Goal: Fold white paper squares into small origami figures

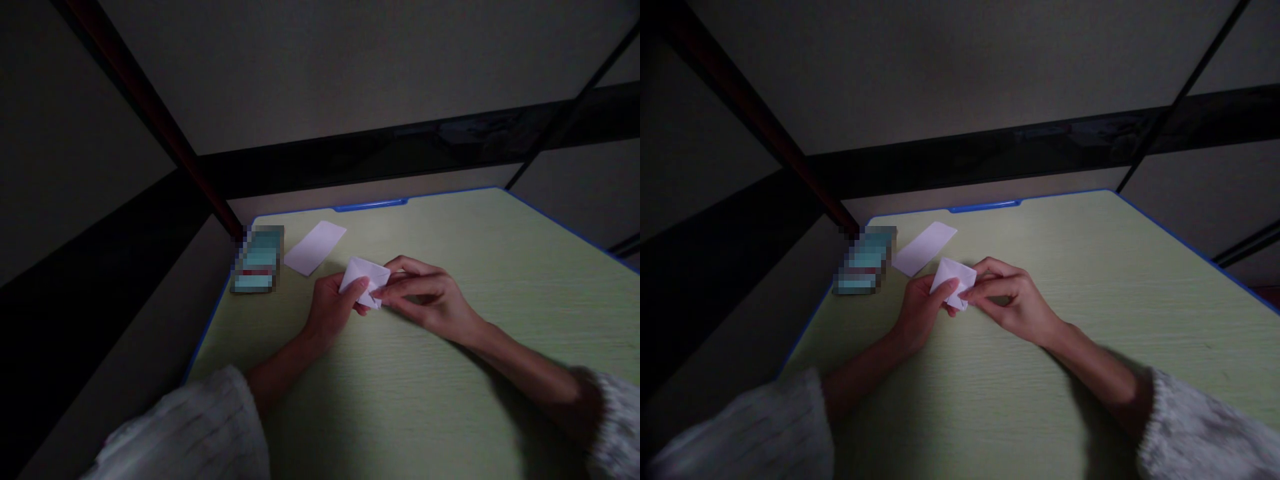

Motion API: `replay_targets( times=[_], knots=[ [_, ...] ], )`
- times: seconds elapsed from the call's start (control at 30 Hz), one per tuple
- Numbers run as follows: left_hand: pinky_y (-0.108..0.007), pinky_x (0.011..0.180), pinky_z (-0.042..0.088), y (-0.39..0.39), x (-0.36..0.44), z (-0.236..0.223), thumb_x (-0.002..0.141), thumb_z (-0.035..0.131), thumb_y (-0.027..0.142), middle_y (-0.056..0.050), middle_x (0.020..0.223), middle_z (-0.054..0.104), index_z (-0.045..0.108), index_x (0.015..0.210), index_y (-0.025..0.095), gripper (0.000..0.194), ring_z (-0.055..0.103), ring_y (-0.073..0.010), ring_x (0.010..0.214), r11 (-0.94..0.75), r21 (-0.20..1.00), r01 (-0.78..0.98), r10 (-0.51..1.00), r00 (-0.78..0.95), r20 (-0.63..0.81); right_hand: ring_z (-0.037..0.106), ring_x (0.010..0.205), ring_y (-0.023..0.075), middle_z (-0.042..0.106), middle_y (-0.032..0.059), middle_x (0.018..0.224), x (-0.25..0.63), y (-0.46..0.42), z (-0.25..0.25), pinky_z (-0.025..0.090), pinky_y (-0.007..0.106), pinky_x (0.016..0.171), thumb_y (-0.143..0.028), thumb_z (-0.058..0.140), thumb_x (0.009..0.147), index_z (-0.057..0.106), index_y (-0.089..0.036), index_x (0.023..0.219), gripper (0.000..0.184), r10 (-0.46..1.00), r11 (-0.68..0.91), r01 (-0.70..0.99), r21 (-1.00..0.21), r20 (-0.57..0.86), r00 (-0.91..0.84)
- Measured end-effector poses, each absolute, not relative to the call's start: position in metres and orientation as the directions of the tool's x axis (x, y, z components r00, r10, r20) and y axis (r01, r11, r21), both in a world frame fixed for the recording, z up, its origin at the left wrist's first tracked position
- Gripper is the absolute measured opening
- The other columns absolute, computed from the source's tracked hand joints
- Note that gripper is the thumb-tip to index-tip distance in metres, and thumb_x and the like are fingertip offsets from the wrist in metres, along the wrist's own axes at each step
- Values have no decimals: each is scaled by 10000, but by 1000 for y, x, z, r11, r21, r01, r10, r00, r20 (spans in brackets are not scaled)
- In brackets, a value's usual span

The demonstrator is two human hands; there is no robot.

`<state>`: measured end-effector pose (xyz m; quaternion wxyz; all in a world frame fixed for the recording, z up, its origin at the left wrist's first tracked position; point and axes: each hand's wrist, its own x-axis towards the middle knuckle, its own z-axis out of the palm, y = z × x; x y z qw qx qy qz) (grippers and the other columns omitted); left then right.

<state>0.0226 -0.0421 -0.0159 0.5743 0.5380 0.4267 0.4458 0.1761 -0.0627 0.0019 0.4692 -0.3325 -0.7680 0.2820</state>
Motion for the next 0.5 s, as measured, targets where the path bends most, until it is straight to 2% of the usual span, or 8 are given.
replay_targets(
  times=[0.2, 0.5],
  knots=[
    [-170, 391, 415, -42, 25, -13, 634, 608, 346, -24, 495, 592, 633, 627, 73, 274, 498, -75, 399, 72, 994, -82, 975, 217, -52, 562, 726, 136, 555, 48, 831, 179, -60, -2, 475, 272, 623, -163, 607, 702, 700, -223, 747, 120, 822, 558, 241, -794, 491, -288],
    [-189, 440, 471, -44, 26, -9, 556, 671, 236, -42, 576, 632, 657, 664, 67, 201, 551, -98, 490, 161, 985, -63, 953, 270, -139, 550, 725, 124, 540, 43, 830, 183, -58, 0, 462, 263, 621, -127, 608, 696, 696, -208, 741, 128, 809, 549, 221, -806, 445, -384]
  ],
)
